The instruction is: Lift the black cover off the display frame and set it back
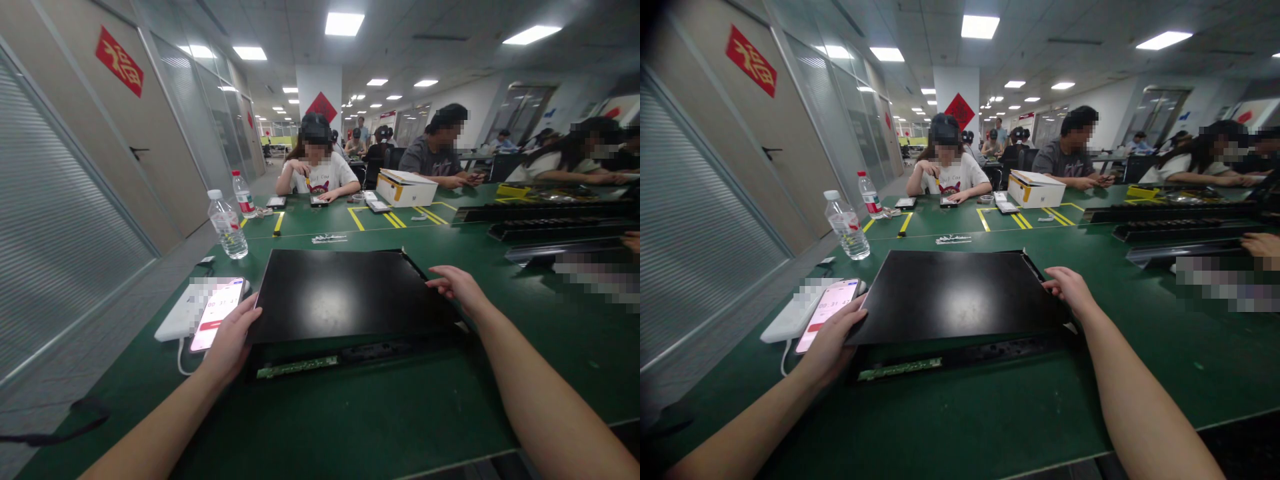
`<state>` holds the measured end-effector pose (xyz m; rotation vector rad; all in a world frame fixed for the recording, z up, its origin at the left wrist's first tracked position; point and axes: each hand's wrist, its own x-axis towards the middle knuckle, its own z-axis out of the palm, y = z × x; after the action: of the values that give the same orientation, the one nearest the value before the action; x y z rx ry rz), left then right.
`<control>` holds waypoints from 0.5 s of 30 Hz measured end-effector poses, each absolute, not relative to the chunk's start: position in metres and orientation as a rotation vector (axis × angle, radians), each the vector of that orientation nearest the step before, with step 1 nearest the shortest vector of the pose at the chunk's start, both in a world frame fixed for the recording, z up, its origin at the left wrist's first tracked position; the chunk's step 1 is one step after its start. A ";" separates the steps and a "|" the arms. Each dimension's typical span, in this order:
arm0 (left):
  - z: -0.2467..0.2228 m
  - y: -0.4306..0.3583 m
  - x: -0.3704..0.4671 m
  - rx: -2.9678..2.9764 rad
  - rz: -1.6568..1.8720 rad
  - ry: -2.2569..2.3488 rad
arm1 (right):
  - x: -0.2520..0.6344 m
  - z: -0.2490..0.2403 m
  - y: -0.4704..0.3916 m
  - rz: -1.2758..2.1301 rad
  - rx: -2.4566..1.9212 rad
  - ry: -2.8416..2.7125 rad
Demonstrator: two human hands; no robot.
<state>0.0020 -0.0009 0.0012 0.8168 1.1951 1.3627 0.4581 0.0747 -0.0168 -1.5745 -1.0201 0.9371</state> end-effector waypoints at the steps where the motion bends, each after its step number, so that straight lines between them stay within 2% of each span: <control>1: 0.000 -0.001 0.002 0.821 1.365 1.188 | 0.459 -0.017 0.075 0.936 -1.574 -1.027; 15: 0.001 0.000 0.003 0.812 1.313 1.192 | 0.460 -0.019 0.075 0.882 -1.594 -1.035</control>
<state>0.0033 0.0000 0.0006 0.8117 1.1921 1.3134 0.4601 0.0754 -0.0187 -1.5943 -1.0351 0.8817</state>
